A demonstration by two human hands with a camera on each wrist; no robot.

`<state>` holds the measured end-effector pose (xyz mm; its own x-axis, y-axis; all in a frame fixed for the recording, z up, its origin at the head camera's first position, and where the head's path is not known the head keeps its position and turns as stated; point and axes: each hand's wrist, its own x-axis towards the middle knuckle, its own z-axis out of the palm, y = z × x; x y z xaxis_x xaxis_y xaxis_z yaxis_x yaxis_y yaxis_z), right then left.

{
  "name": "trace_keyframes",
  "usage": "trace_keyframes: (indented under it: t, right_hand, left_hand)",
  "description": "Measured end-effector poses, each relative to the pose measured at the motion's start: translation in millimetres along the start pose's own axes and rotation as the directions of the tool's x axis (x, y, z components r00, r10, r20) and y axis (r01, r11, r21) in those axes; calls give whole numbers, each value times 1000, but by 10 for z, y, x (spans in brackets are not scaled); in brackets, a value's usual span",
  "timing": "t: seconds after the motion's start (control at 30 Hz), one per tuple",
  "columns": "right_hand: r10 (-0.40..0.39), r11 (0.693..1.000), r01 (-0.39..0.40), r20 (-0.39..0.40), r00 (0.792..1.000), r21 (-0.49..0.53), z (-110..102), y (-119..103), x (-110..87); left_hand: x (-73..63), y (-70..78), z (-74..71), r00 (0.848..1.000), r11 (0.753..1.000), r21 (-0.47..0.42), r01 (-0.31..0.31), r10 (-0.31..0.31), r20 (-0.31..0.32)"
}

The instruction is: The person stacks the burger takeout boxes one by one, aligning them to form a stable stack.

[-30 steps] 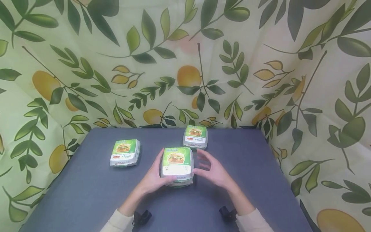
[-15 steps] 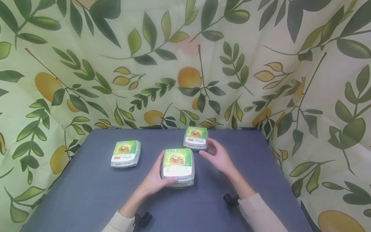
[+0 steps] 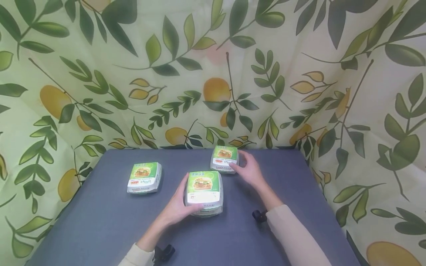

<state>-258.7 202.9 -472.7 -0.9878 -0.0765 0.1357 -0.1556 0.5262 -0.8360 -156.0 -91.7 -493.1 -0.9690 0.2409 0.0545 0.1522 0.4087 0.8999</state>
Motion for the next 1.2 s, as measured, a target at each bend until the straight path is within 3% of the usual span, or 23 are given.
trace_keyframes:
  t: [0.5, 1.2]
  right_hand:
    - [57, 996, -53, 44, 997, -78, 250, 259, 290]
    - [99, 995, -98, 28, 995, -13, 413, 317, 327]
  left_hand:
    - [-19, -2, -7, 1000, 1000, -1, 2, -2, 7]
    - [-7, 0, 18, 1000, 1000, -2, -20, 20, 8]
